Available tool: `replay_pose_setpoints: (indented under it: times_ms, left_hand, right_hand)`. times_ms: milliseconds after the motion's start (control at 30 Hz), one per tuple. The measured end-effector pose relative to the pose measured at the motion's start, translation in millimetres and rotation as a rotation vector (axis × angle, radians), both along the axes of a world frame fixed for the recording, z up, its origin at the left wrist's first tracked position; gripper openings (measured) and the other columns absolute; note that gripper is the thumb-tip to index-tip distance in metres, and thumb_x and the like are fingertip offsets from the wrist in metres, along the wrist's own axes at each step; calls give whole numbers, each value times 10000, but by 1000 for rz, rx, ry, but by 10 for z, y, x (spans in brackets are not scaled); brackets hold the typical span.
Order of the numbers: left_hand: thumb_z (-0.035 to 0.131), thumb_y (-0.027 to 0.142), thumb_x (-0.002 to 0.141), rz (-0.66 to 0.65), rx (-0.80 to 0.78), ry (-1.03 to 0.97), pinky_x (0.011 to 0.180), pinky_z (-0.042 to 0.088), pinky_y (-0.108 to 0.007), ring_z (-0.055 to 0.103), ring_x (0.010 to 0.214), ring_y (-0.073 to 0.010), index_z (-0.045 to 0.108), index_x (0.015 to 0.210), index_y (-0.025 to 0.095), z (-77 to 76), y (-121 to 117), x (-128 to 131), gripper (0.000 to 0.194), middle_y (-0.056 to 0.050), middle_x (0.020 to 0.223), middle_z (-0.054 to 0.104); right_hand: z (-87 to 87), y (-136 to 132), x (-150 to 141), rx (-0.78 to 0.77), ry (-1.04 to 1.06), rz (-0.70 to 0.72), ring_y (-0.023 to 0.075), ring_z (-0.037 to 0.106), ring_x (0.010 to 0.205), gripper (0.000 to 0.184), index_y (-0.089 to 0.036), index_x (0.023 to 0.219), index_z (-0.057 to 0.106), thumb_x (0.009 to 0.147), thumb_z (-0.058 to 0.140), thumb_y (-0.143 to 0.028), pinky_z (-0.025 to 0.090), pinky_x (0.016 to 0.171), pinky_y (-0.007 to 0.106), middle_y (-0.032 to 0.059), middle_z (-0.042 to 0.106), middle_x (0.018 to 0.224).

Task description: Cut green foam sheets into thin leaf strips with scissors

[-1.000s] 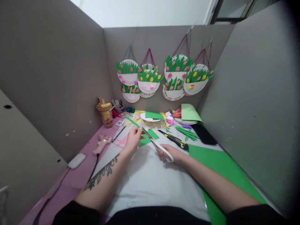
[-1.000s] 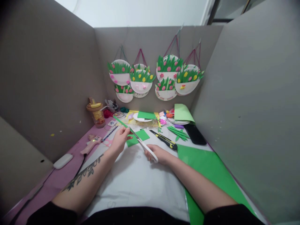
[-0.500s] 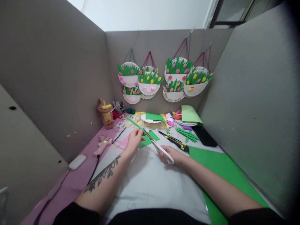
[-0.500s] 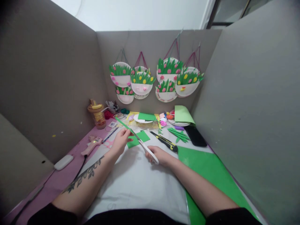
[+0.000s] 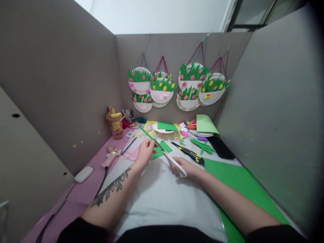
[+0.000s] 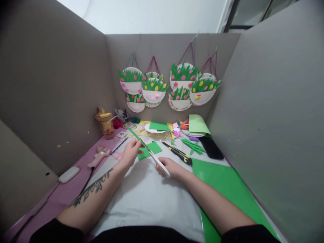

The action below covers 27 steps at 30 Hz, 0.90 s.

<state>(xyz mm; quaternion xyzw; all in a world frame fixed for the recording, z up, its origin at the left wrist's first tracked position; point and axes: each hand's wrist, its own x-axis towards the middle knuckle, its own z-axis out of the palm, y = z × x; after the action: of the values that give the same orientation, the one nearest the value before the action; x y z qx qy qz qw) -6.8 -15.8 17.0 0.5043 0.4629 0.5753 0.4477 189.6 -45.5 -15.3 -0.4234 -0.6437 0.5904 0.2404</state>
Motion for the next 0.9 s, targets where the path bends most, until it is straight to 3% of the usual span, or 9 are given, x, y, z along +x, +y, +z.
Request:
replay_pose_setpoints:
  times_ms: [900]
  left_hand:
    - [561, 352, 734, -27, -7, 39, 443, 478, -192, 603, 689, -156, 514, 672, 163, -18, -21, 13, 204, -31, 687, 583]
  right_hand:
    - [7, 12, 62, 20, -59, -1, 76, 442, 480, 150, -169, 691, 488, 598, 589, -232, 342, 442, 192, -40, 501, 576]
